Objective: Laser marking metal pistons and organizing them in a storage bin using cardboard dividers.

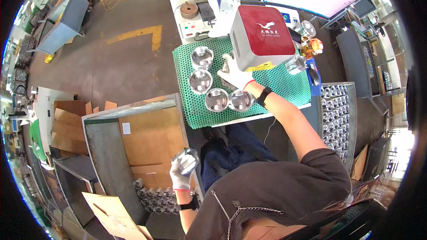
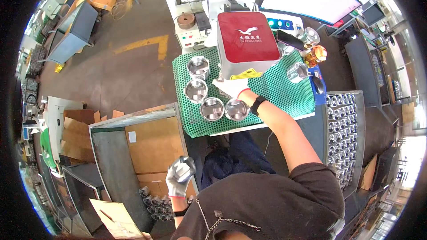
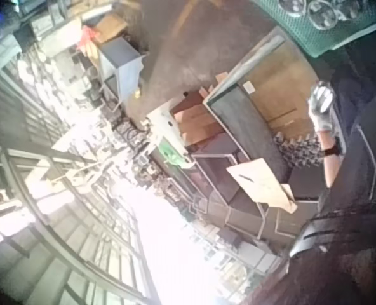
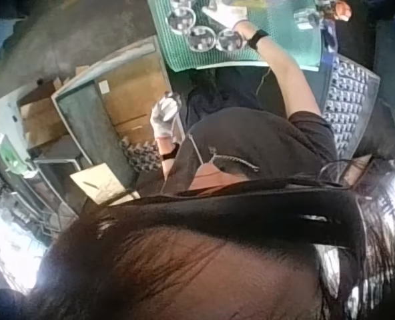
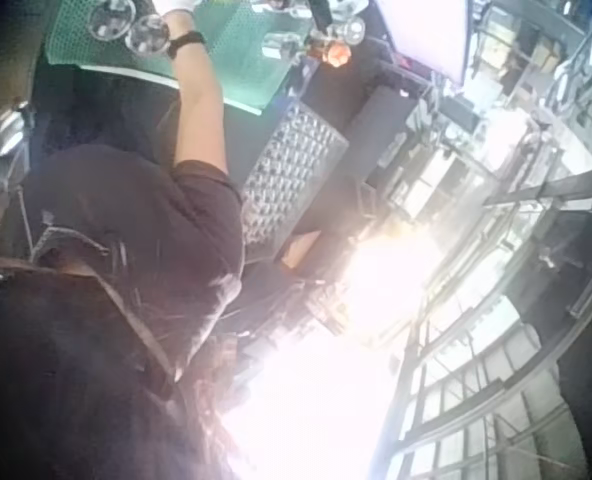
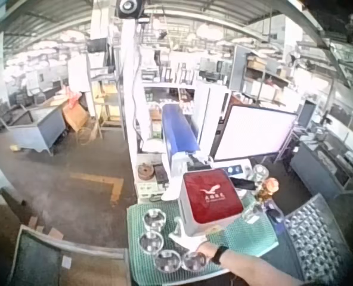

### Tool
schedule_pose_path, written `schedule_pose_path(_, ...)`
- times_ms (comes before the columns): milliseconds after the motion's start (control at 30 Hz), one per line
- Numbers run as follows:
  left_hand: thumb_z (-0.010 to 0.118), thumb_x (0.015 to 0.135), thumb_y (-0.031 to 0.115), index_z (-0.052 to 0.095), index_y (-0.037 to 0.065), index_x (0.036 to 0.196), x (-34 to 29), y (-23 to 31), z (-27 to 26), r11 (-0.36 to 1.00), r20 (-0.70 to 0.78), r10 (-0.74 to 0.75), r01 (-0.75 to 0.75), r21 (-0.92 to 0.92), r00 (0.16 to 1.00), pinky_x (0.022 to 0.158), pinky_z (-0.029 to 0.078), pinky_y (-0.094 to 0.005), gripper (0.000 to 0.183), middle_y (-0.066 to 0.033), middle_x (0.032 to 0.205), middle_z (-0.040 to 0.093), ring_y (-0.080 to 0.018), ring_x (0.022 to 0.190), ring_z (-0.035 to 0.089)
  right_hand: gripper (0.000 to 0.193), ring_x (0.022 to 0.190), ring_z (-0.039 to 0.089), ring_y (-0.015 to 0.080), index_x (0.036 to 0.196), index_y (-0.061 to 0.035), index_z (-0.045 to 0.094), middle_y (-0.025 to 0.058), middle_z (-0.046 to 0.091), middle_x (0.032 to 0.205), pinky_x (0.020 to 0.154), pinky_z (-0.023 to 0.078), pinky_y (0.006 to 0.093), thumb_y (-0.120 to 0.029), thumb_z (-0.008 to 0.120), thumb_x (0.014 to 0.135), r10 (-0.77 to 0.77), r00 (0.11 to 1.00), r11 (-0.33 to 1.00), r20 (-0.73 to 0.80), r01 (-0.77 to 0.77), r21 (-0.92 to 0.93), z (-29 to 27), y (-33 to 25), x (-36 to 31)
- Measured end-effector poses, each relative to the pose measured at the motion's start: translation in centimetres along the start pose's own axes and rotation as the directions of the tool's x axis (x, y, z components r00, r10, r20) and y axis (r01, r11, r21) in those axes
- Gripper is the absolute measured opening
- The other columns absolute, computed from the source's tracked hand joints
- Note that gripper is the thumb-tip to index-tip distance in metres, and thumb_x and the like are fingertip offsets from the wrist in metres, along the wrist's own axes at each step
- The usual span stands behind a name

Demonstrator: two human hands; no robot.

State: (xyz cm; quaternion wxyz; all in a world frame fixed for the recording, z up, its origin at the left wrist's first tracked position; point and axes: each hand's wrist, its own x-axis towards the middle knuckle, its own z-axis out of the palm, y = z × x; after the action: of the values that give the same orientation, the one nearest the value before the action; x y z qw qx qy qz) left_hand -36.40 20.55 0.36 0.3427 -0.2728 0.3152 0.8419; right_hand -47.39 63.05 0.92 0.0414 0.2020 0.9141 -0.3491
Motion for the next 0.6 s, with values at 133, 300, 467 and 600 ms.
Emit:
schedule_pose_path(133, 0.072, 0.073, 0.026, 0.053, 0.005, 0.124, 0.9, -0.6, 6.1, 0.999, 0.121, -0.041, 0.039, 0.018, 0.992, 0.096, 0.051, -0.0452, 0.057, -0.0167, 0.12, 0.061, -0.0325, 0.112, 0.06, 0.048, 0.109, 0.052, 0.0343, 0.121, -0.0114, 0.053, 0.018, 0.056, 0.117, 0.091, 0.042, 0.046, -0.037, 0.064, 0.082, -0.121, 0.982, 0.928, -0.147, 0.059, -0.368, -3.2, -6.8, -7.4)
schedule_pose_path(300, 0.069, 0.07, 0.024, 0.048, 0.007, 0.129, 2.8, -4.7, 6.0, 0.992, 0.166, -0.116, 0.121, -0.02, 0.979, 0.097, 0.05, -0.0423, 0.065, -0.0116, 0.123, 0.058, -0.029, 0.113, 0.058, 0.064, 0.103, 0.062, 0.0288, 0.13, -0.0032, 0.052, 0.0168, 0.062, 0.115, 0.093, 0.048, 0.0366, -0.04, 0.068, 0.08, -0.349, 0.877, 0.937, 0.331, 0.319, 0.142, 0.3, -2.7, -16.4)
schedule_pose_path(467, 0.065, 0.082, 0.044, 0.046, 0.006, 0.133, 3.9, -8.8, 8.5, 0.941, 0.333, -0.335, 0.301, 0.151, 0.881, 0.093, 0.051, -0.0412, 0.067, -0.0114, 0.126, 0.058, -0.0273, 0.113, 0.058, 0.059, 0.115, 0.058, 0.0226, 0.137, -0.0115, 0.047, 0.0128, 0.061, 0.124, 0.1, 0.042, 0.0334, -0.034, 0.064, 0.085, -0.153, 0.769, 0.921, 0.621, -0.117, 0.372, 0.8, -1.4, -19.9)
schedule_pose_path(600, 0.046, 0.092, 0.057, 0.045, 0.003, 0.134, 5.6, -11.9, 11.4, 0.915, 0.393, -0.324, 0.391, -0.102, 0.86, 0.098, 0.046, -0.0486, 0.068, -0.0169, 0.129, 0.054, -0.0328, 0.116, 0.055, 0.046, 0.098, 0.063, 0.0335, 0.129, -0.0103, 0.054, 0.0188, 0.066, 0.106, 0.087, 0.049, 0.0395, -0.028, 0.057, 0.086, -0.017, 0.879, 0.978, 0.477, -0.085, 0.191, 0.1, 1.2, -19.9)
